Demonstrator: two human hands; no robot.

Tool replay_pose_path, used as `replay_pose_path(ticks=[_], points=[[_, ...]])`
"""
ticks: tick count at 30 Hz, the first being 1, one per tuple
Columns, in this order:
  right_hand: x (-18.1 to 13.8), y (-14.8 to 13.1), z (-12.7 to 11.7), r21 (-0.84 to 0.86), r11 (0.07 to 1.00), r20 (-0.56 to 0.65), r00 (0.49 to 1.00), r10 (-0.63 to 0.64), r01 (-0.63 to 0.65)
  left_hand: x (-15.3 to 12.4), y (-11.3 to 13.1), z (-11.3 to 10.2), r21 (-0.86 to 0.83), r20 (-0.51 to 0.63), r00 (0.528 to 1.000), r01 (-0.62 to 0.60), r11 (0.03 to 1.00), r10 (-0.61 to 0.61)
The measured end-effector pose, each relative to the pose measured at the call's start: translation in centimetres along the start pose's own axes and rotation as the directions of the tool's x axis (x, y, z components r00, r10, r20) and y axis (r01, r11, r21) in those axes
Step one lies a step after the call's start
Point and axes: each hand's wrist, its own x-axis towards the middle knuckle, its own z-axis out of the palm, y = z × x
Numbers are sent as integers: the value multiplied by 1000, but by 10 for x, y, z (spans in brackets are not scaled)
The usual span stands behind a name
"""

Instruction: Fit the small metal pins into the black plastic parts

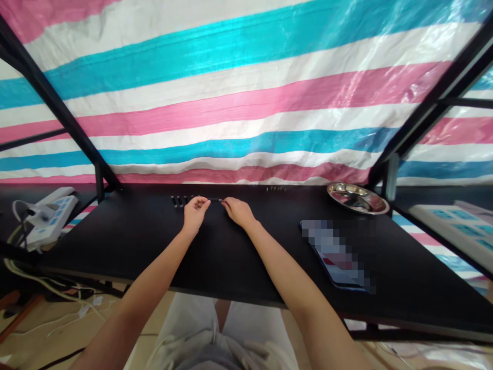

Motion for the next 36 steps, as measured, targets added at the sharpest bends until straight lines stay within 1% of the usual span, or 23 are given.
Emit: replay_pose_path(ticks=[3, 8, 12, 16, 21, 24, 28, 32, 36], points=[[0, -1, -1, -7, 1000, -1, 1000, -1, 1, 0, -1, 0, -13, -5, 1000, 2, 1000, -3], [0, -2, -1, -10, 1000, -9, 1000, -3, 3, -1, 1, 0, 30, 7, 1000, -14, 999, 14], [0, 0, 0, -27, 999, -17, 1000, -23, 22, -2, 2, 0, 91, 36, 998, -56, 994, 53], [0, 1, 1, -57, 997, -14, 999, -45, 44, -3, 2, 0, 122, 32, 996, -85, 989, 81], [0, 2, 2, -61, 998, -24, 999, -24, 22, -4, 4, -1, 179, 54, 987, -157, 971, 150], [0, 3, 2, -32, 999, -40, 999, 1, -2, -5, 5, -2, 243, 107, 966, -253, 936, 234], [-1, 3, 1, -9, 1000, -54, 998, 23, -23, -8, 3, -2, 306, 206, 920, -385, 871, 334], [0, 3, 2, -10, 1000, -49, 999, 19, -19, -10, 0, -1, 332, 268, 897, -429, 840, 352], [0, 3, 2, 10, 999, -25, 999, 39, -38, -11, -3, 0, 367, 332, 881, -449, 815, 336]])
